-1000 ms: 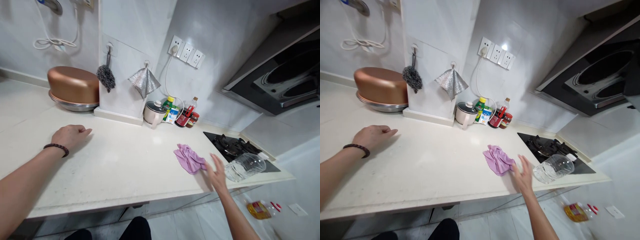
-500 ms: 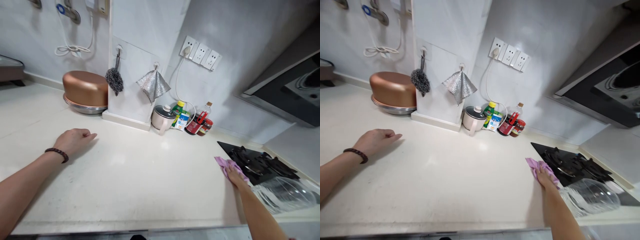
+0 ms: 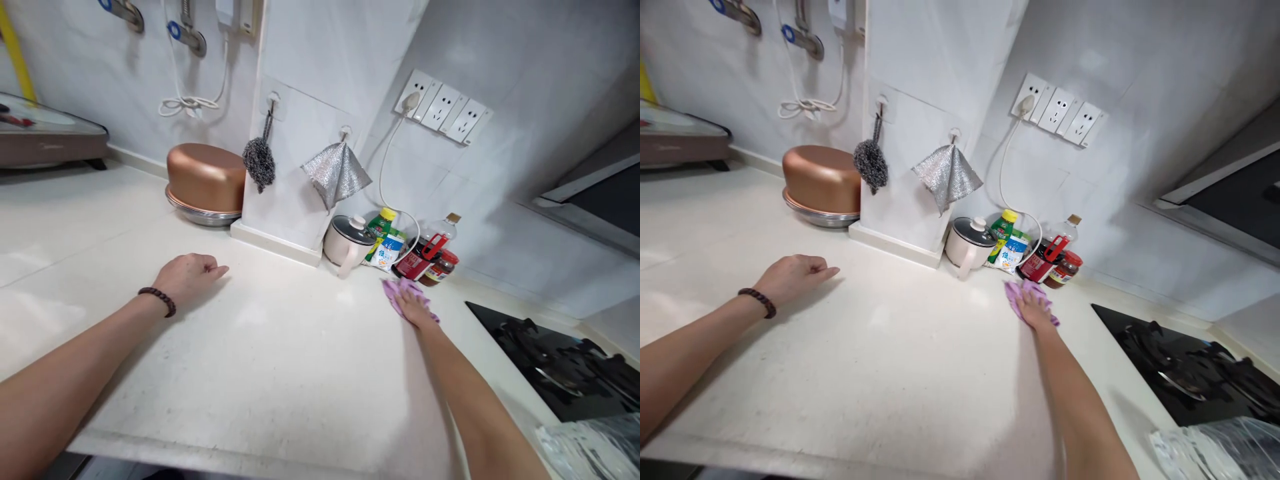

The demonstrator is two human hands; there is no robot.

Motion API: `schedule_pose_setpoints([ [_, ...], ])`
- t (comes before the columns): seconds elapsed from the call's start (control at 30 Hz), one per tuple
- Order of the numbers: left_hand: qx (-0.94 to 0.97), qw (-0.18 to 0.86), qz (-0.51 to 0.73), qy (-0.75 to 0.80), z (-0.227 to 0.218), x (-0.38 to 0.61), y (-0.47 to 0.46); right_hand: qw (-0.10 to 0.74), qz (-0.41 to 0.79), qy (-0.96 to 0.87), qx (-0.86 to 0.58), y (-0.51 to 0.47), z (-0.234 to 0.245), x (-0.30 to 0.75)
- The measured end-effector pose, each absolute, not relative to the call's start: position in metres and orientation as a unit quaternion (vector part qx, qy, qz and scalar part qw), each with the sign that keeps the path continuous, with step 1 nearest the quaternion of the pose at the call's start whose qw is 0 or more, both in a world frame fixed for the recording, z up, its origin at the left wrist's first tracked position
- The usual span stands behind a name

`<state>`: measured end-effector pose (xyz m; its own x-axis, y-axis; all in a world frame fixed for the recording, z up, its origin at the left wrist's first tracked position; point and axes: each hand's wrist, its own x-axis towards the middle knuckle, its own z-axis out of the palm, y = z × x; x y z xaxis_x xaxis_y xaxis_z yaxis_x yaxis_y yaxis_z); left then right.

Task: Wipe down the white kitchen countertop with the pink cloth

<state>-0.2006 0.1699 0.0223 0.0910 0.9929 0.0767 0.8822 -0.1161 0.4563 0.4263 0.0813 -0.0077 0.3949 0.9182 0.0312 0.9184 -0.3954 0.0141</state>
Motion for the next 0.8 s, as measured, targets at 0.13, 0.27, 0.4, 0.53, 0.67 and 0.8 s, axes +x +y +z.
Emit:
schedule_pose_setpoints([
  [0.13,0.724,0.146,0.197,0.645,0.02,-0.203,0.172,-0.014,0.041,-0.566,-0.823,0.105,-0.008,0.345],
  [0.27,0.724,0.148,0.194,0.645,0.016,-0.206,0.175,-0.02,0.07,-0.654,-0.753,0.087,-0.007,0.264],
  [0.4,0.734,0.138,0.197,0.635,0.013,-0.211,0.175,-0.021,0.093,-0.74,-0.666,0.037,-0.005,0.199],
  [0.53,0.744,0.125,0.2,0.626,0.012,-0.214,0.172,-0.012,0.102,-0.772,-0.627,-0.029,-0.001,0.177],
  [0.67,0.748,0.124,0.209,0.618,0.015,-0.214,0.167,-0.004,0.096,-0.744,-0.661,-0.094,-0.01,0.212],
  [0.8,0.753,0.131,0.219,0.607,0.02,-0.213,0.162,0.022,0.032,-0.669,-0.742,-0.126,-0.035,0.29],
])
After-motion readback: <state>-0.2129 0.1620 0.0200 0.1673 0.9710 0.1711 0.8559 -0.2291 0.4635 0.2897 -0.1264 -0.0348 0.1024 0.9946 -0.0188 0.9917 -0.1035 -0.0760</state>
